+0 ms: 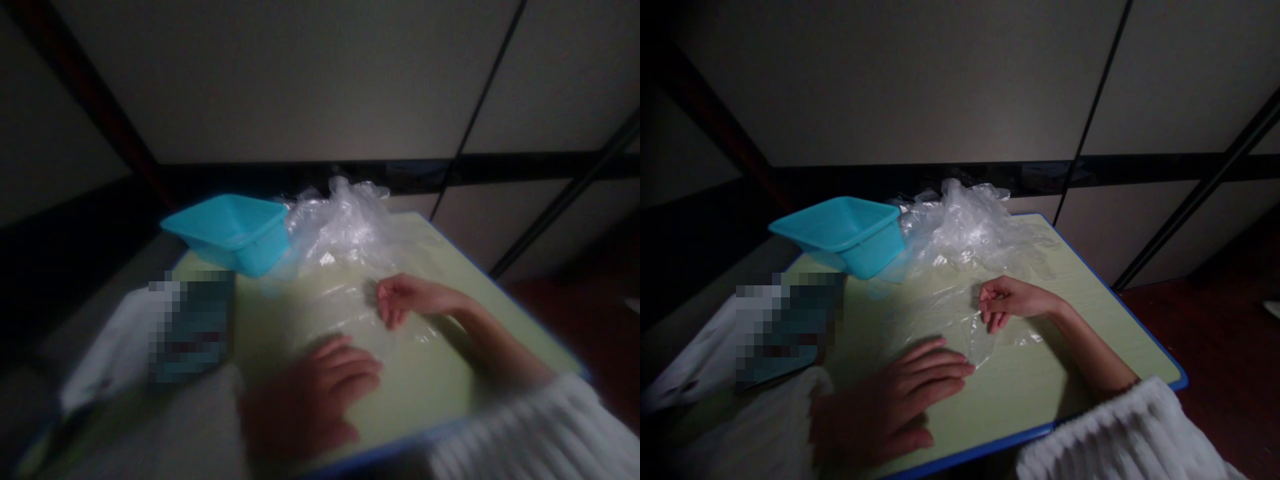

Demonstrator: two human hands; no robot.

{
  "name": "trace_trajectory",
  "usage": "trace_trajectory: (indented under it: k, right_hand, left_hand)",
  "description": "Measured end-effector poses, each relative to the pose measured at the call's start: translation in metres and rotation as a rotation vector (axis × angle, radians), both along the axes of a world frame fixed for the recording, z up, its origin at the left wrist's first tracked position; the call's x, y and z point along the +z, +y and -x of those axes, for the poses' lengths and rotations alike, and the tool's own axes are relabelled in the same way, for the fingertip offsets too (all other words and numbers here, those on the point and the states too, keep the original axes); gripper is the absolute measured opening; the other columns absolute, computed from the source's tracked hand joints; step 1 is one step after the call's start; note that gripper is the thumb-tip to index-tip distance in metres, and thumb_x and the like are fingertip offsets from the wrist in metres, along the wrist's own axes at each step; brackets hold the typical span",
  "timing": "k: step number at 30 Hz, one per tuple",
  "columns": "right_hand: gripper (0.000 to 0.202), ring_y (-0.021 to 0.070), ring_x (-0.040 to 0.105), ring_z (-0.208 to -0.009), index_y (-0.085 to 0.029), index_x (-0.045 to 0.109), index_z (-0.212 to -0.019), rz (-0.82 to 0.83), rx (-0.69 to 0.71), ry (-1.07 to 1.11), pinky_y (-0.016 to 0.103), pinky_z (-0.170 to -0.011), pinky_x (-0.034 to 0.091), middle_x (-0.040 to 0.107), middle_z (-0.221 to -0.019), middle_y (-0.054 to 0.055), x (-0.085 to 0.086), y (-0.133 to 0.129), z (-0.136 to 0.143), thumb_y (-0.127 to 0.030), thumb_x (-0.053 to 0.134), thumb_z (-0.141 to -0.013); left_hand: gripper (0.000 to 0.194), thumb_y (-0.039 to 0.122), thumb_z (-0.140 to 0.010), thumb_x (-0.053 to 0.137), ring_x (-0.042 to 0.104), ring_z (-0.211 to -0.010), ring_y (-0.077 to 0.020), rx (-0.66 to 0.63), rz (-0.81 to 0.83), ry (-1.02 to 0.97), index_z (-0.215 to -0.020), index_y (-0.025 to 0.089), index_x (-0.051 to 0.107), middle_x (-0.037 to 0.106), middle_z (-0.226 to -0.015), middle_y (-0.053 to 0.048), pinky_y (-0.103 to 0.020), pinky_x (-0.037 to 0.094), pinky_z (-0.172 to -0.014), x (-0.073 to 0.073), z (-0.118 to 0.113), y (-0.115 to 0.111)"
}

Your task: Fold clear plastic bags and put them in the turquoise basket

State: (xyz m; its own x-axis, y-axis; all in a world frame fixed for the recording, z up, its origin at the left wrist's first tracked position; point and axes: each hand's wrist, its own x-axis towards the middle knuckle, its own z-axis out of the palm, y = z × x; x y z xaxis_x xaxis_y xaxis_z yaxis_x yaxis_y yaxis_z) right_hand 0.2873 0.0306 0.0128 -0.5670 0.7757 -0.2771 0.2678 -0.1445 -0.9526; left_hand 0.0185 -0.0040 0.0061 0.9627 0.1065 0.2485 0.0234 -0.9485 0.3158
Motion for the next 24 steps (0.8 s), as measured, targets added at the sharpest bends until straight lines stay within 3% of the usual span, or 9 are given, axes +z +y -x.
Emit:
trace_trajectory:
  k: [4, 9, 12, 14, 17, 24]
  right_hand:
    - [0.038, 0.0119, 0.068, -0.062, -0.015, 0.053, -0.081, -0.028, -0.061, 0.026, 0.022, -0.055, 0.053, 0.068, -0.074, 0.003, -0.003, 0.0, 0.003, -0.05, 0.068, -0.078]
    - [0.037, 0.0141, 0.068, -0.066, -0.015, 0.053, -0.082, -0.006, -0.033, 0.037, 0.026, -0.06, 0.054, 0.067, -0.076, 0.004, -0.007, 0.0, 0.003, -0.049, 0.068, -0.077]
    - [0.027, 0.012, 0.065, -0.062, -0.016, 0.056, -0.084, -0.066, -0.008, 0.003, 0.023, -0.054, 0.05, 0.065, -0.077, 0.002, -0.004, 0.001, 0.0, -0.039, 0.069, -0.079]
    - [0.018, 0.0098, 0.06, -0.061, -0.016, 0.059, -0.086, -0.201, -0.02, -0.021, 0.021, -0.052, 0.045, 0.064, -0.078, 0.001, -0.004, 0.001, -0.003, -0.03, 0.068, -0.079]
    - [0.011, 0.0091, 0.054, -0.066, -0.017, 0.062, -0.09, -0.363, -0.014, -0.04, 0.021, -0.059, 0.044, 0.061, -0.083, 0.0, -0.009, 0.002, -0.003, -0.019, 0.065, -0.079]
    - [0.007, 0.0115, 0.051, -0.069, -0.016, 0.059, -0.089, -0.348, 0.024, -0.01, 0.025, -0.066, 0.042, 0.059, -0.08, 0.001, -0.014, 0.0, 0.007, -0.015, 0.056, -0.083]
  left_hand:
    - [0.037, 0.038, -0.096, 0.036, 0.057, -0.108, -0.0202, 0.06, -0.055, -0.084, -0.121, 0.016, 0.051, 0.065, -0.113, -0.01, -0.041, 0.033, -0.11, -0.004, 0.009, 0.001]
    - [0.03, 0.029, -0.093, 0.036, 0.06, -0.096, -0.0204, 0.162, -0.157, -0.195, -0.105, 0.014, 0.059, 0.067, -0.095, -0.01, -0.038, 0.047, -0.096, -0.009, 0.015, 0.003]
    - [0.029, 0.026, -0.093, 0.035, 0.061, -0.088, -0.0196, 0.141, -0.156, -0.209, -0.096, 0.013, 0.061, 0.067, -0.088, -0.01, -0.037, 0.049, -0.091, -0.008, 0.013, 0.003]
    - [0.03, 0.025, -0.093, 0.034, 0.061, -0.085, -0.0195, 0.13, -0.151, -0.194, -0.093, 0.013, 0.062, 0.067, -0.085, -0.01, -0.037, 0.049, -0.09, -0.006, 0.011, 0.002]
    - [0.031, 0.025, -0.092, 0.034, 0.061, -0.083, -0.0199, 0.127, -0.145, -0.177, -0.091, 0.013, 0.062, 0.067, -0.083, -0.01, -0.037, 0.05, -0.087, -0.004, 0.009, 0.0]
    - [0.033, 0.024, -0.094, 0.032, 0.061, -0.082, -0.0196, 0.081, -0.125, -0.18, -0.091, 0.012, 0.063, 0.067, -0.082, -0.01, -0.037, 0.05, -0.087, -0.004, 0.007, -0.002]
